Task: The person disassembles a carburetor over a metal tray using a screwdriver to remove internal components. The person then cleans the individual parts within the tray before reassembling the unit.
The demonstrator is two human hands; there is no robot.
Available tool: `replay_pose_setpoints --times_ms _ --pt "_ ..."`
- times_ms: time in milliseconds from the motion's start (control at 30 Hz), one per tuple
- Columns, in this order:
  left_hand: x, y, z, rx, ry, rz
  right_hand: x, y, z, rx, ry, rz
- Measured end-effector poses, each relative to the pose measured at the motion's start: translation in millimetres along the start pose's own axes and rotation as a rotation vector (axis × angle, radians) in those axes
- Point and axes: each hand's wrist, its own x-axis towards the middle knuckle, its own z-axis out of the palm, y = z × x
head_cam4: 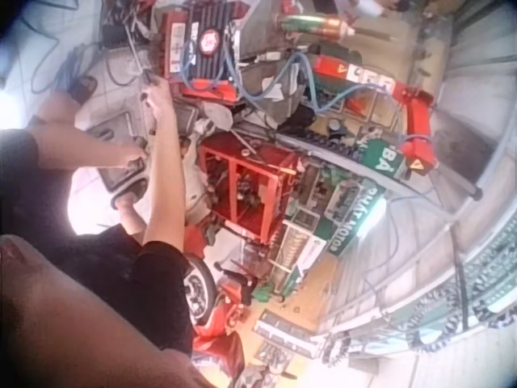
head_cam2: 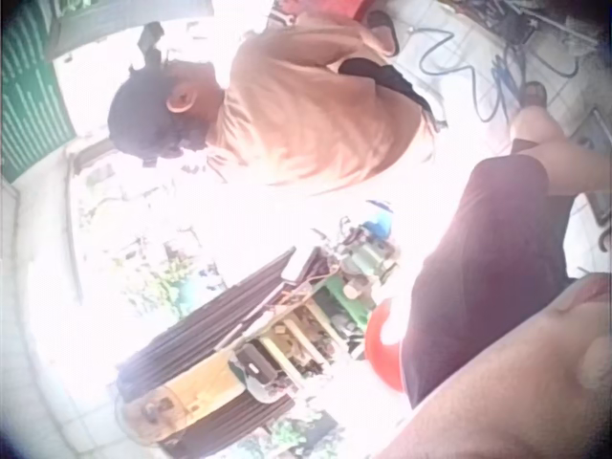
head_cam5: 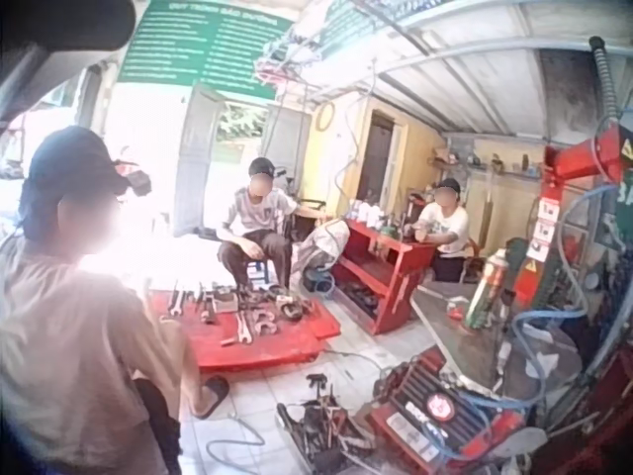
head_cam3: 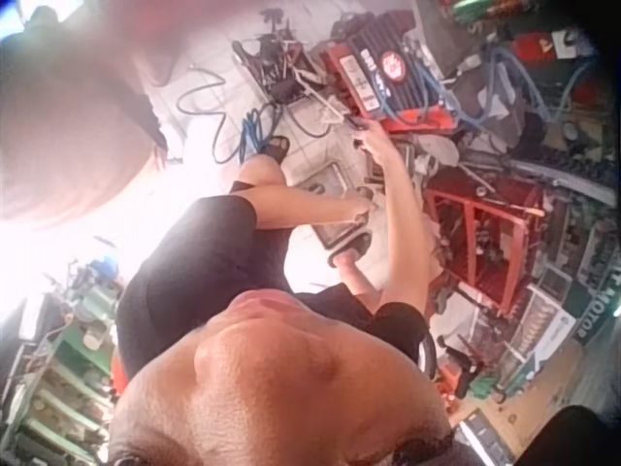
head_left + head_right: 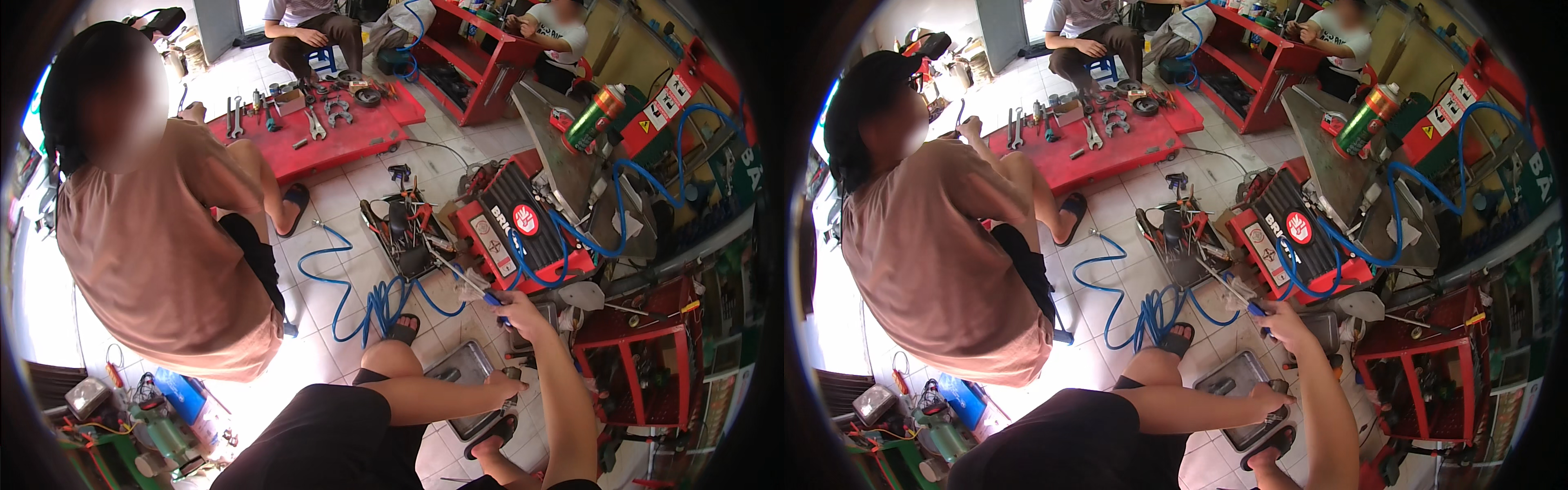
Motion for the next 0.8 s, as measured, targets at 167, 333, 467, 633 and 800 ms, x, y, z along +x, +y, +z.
replay_pose_setpoints --times_ms 167,333,467,633,800 --pt "-1.6 -1.4 -0.8 -0.024 -0.006 -0.016 11.4 -18.2 5.7 0.013 0.021 -0.122" --pt "-3.8 -6.1 3.6 0.053 0.032 -0.020 -12.1 43.3 -23.7 -0.107 0.121 0.058" --pt "-5.1 -5.2 1.7 0.068 -0.015 0.002 -54.9 123.8 -56.4 -0.278 0.154 0.185" --pt "-7.7 -2.6 -2.1 0.084 -0.047 -0.010 -100.6 209.5 -94.3 -0.450 0.236 0.443" --pt "-1.8 -11.7 5.9 0.133 -0.048 -0.003 -85.2 216.6 -101.4 -0.538 0.114 0.632"
